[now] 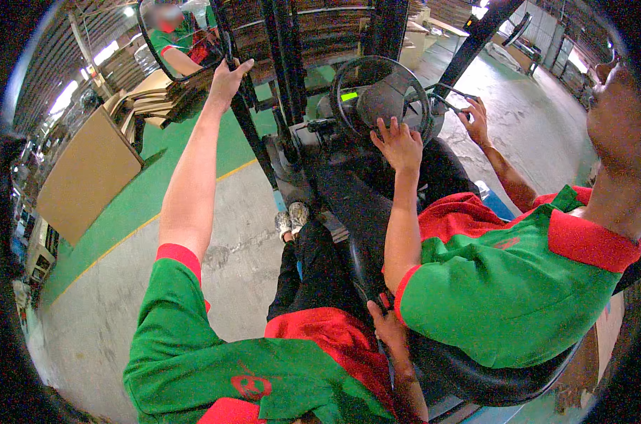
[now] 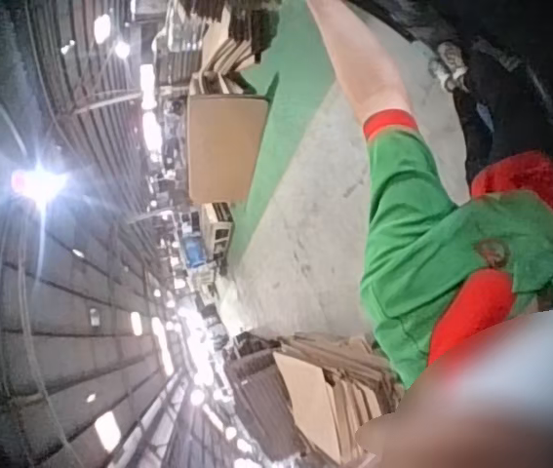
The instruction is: The person walks through a warehouse, operates a pallet jack to move a stack of wood panels, then drives a forklift to transport the stack. After parking the forklift, the person and a coworker manually lift and stack individual wood panels onto a pile.
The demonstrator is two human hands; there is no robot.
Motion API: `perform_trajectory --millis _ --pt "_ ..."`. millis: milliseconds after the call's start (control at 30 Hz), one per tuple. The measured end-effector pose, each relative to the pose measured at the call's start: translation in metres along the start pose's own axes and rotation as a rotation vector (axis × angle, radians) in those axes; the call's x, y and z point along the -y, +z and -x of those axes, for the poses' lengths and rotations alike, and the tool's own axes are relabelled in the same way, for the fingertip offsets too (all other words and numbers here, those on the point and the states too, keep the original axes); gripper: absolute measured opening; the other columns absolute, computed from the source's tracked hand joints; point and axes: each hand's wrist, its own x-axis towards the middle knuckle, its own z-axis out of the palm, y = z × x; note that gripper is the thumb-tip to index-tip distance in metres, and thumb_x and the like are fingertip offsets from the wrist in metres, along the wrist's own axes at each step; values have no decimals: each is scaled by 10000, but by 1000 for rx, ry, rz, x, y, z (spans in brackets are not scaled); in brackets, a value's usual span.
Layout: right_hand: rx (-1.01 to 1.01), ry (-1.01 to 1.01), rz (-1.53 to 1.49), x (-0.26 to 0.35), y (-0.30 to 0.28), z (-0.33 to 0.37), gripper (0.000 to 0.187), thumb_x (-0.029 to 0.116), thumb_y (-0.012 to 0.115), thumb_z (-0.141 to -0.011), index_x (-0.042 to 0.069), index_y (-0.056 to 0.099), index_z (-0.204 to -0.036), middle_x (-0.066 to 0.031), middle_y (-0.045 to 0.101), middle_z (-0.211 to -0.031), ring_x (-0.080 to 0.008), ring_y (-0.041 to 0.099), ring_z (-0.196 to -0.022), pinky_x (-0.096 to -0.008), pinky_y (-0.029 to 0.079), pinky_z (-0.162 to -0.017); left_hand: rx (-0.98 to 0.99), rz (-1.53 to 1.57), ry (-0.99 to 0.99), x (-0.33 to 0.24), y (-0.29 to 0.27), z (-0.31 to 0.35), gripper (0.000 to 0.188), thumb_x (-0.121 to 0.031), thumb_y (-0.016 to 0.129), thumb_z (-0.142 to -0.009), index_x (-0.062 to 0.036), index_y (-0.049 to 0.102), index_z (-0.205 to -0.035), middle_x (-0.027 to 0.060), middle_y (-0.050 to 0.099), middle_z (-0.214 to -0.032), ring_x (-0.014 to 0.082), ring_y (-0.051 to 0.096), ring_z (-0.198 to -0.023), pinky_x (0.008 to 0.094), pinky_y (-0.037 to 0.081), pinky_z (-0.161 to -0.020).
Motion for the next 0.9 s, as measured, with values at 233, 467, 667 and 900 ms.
perform_trajectory --millis 233,467,667,900 --pt "-291 -137 50 -25 21 -23 737 675 474 -830 -44 606 -736 -183 572 -721 -328 581 -710 -419 454 -735 -12 23 49 -3 7 -10 342 -300 727 -798 -120 452 -703 -27 463 -657 100 425 -625 286 357 -593" --pt "-281 -55 114 -33 21 -36 707 625 512 -844 7 609 -515 -104 576 -479 -262 611 -480 -385 500 -582 -34 16 44 -2 12 -20 352 -287 711 -808 -104 447 -665 -22 461 -629 104 416 -592 298 355 -564" --pt "-299 -105 122 -22 8 -36 704 618 511 -848 9 609 -507 -104 571 -464 -262 620 -488 -395 503 -597 34 28 -62 -8 18 -32 332 -316 734 -797 -146 452 -756 -39 475 -678 80 428 -628 252 349 -592" --pt "-290 -159 57 -11 -1 -43 657 586 545 -842 9 619 -537 -96 577 -473 -253 620 -488 -388 499 -587 45 16 -41 -6 20 -43 322 -309 725 -800 -144 452 -758 -37 465 -688 74 419 -647 258 345 -600"
